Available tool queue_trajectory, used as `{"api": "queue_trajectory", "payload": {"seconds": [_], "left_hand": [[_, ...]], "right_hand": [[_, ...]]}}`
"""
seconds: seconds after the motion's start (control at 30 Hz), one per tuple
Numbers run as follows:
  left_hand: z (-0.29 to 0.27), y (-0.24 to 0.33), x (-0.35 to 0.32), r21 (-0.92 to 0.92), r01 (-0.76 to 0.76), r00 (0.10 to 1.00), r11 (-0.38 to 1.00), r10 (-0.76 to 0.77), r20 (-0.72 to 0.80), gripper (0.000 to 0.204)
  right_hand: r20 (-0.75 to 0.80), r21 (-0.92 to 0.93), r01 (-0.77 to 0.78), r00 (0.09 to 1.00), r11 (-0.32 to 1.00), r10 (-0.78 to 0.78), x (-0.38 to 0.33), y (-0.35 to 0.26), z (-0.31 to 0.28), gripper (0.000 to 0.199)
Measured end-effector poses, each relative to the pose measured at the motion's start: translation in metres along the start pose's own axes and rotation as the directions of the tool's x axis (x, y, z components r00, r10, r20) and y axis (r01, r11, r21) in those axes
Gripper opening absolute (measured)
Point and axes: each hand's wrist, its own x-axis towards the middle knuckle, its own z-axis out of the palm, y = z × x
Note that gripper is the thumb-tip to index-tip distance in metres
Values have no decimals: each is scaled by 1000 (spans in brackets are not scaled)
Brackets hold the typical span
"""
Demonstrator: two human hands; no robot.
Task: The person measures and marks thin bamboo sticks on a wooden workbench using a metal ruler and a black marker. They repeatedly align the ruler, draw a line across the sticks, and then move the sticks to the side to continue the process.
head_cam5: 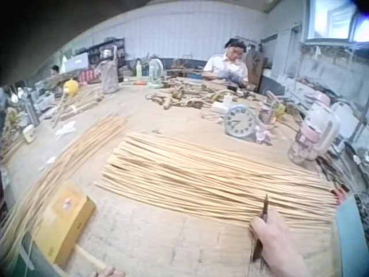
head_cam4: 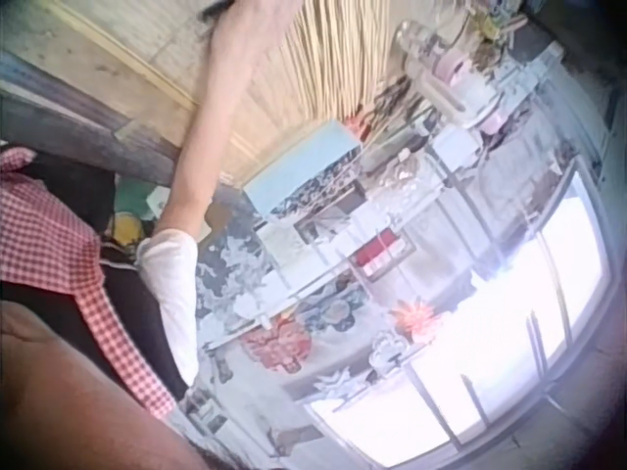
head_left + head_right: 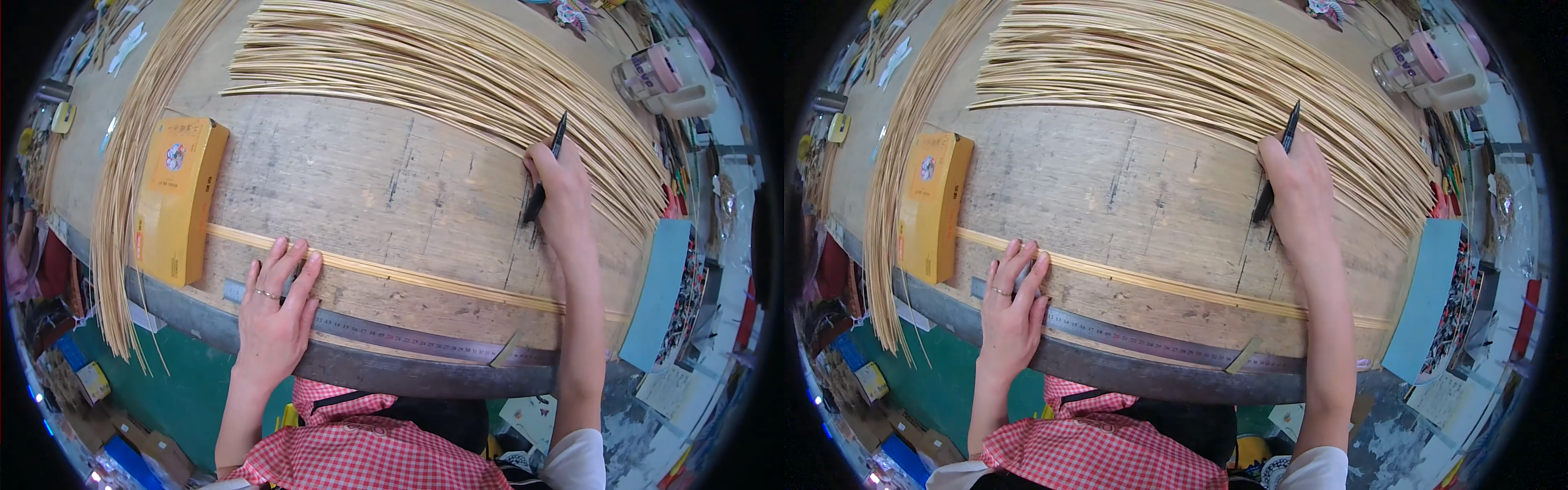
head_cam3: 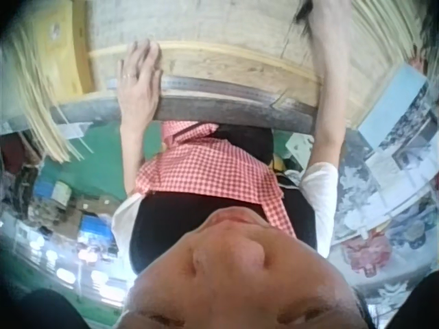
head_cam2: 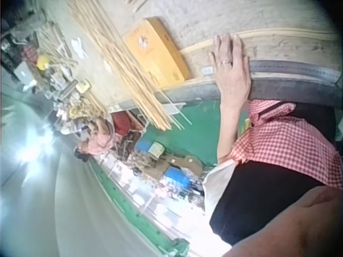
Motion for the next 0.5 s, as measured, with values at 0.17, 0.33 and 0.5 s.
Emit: {"api": "queue_trajectory", "payload": {"seconds": [0.17,0.33,0.5], "left_hand": [[-2,-2,-3,-1,13,1000,1000,-13,-13,60],[0,-1,0,-9,6,1000,1000,-6,-18,62],[0,0,0,-6,7,1000,1000,-7,-19,63]], "right_hand": [[18,17,28,999,999,-29,-21,-13,-11,26],[-38,-1,-50,998,999,49,-66,2,-6,15],[-254,51,-3,967,999,16,-79,12,-11,18]]}}
